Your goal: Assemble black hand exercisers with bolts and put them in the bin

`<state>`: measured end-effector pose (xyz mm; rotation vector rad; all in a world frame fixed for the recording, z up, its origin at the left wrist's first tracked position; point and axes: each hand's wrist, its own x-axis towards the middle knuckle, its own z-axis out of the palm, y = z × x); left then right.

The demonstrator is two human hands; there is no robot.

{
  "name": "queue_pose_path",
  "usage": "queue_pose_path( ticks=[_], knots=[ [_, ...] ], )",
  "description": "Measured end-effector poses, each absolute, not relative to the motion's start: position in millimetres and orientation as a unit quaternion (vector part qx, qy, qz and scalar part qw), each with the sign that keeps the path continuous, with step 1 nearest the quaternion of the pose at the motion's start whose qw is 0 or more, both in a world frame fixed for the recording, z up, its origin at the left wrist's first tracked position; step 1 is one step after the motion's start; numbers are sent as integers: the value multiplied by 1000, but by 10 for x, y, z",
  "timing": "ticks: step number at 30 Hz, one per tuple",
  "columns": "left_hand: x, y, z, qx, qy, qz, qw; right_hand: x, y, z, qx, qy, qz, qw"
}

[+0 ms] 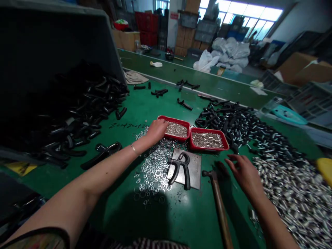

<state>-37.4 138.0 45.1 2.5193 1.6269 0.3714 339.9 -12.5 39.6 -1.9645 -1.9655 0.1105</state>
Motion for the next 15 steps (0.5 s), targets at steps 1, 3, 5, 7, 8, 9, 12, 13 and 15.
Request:
queue_pose_path(
  ticks=[1,3,5,7,8,9,12,13,15],
  knots=[
    [-375,1549,489,826,553,98,48,3228,-35,460,-665,-719,46,197],
    [-350,1772,521,823,563,70,41,2807,220,572,-597,-770,79,209],
    [-314,1841,497,828,554,71,39,2378,546,642,-563,-806,44,178],
    [-299,1811,445,828,553,82,36,2025,892,661,-533,-837,-7,123],
    [-308,1782,419,825,557,91,36,1888,1056,651,-517,-851,-21,90],
    [-327,1754,397,820,562,101,37,1781,1206,628,-509,-857,-24,72],
    [-437,1713,358,801,578,145,52,1615,1541,514,-497,-867,-9,42],
    [-481,1710,351,795,577,177,67,1599,1608,472,-494,-869,-3,36],
    [-555,1690,339,781,562,251,106,1599,1678,401,-493,-869,4,29]
  ],
)
